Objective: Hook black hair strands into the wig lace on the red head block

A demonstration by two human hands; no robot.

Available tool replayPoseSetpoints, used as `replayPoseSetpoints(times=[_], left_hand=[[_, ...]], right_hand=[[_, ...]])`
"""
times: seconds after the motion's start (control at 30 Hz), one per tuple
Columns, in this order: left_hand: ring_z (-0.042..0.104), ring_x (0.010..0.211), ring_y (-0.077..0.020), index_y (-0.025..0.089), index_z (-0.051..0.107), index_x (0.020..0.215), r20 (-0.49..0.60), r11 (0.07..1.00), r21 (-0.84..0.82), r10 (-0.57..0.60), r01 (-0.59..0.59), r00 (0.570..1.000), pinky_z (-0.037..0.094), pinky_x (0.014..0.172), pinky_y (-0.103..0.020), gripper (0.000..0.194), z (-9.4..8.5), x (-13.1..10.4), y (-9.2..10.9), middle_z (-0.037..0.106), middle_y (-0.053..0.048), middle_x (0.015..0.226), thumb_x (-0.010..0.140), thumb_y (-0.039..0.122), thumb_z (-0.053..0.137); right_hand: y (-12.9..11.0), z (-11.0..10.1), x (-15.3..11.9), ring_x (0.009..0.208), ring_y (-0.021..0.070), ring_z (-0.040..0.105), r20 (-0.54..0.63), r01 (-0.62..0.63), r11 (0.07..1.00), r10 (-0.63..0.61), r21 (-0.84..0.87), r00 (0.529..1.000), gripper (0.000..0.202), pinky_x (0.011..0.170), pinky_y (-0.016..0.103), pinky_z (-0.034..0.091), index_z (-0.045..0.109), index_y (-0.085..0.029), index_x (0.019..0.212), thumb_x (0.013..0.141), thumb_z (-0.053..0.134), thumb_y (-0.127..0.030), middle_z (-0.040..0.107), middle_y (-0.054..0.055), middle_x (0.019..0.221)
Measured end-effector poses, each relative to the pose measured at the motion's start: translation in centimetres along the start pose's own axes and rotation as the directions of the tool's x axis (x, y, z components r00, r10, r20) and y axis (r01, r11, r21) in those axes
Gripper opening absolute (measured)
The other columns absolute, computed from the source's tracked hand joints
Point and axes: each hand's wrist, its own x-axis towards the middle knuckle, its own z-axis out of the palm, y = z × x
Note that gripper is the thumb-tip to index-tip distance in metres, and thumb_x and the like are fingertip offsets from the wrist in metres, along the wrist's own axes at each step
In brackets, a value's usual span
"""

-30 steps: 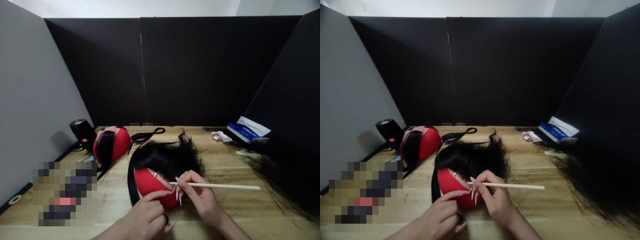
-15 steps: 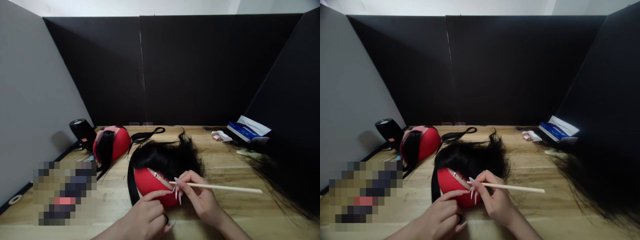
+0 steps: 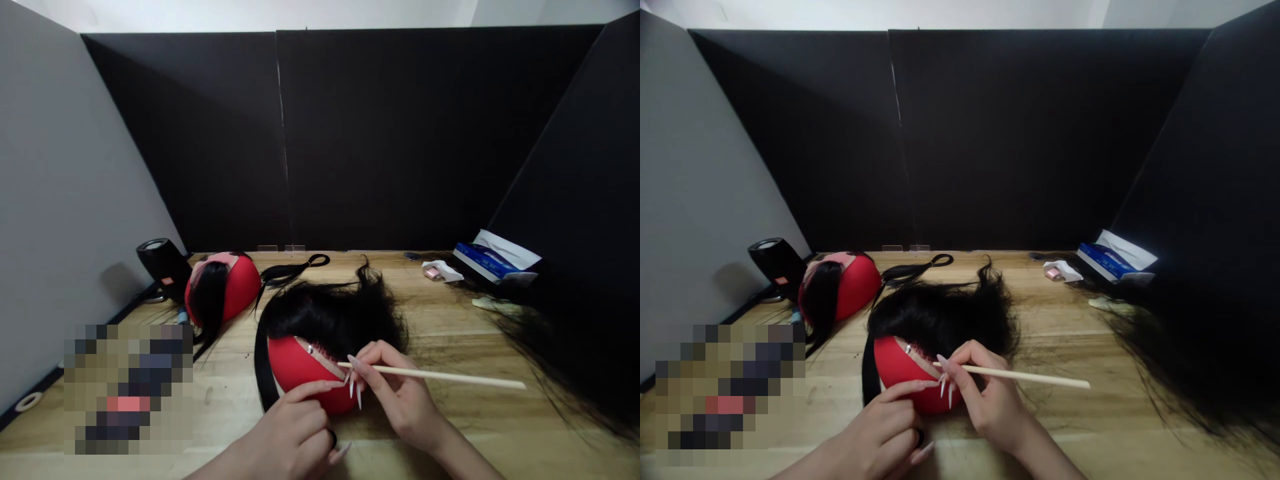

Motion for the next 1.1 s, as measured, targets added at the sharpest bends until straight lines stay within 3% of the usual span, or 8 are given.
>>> replayPoseSetpoints(times=[1.1], left_hand=[[0.044,0.050,-0.0085,0.017,0.049,0.060,-0.010,1.000,0.027,0.002,-0.002,1.000,0.052,0.101,-0.031,0.035,0.49,-0.35,-0.10,0.049,0.003,0.052,0.094,0.014,0.041]], right_hand=[[-0.14,0.08,0.27,0.070,0.0139,0.061,-0.013,-0.023,1.000,0.023,0.002,1.000,0.025,0.068,0.027,0.049,0.059,-0.018,0.079,0.098,0.050,-0.031,0.062,0.003,0.074]])
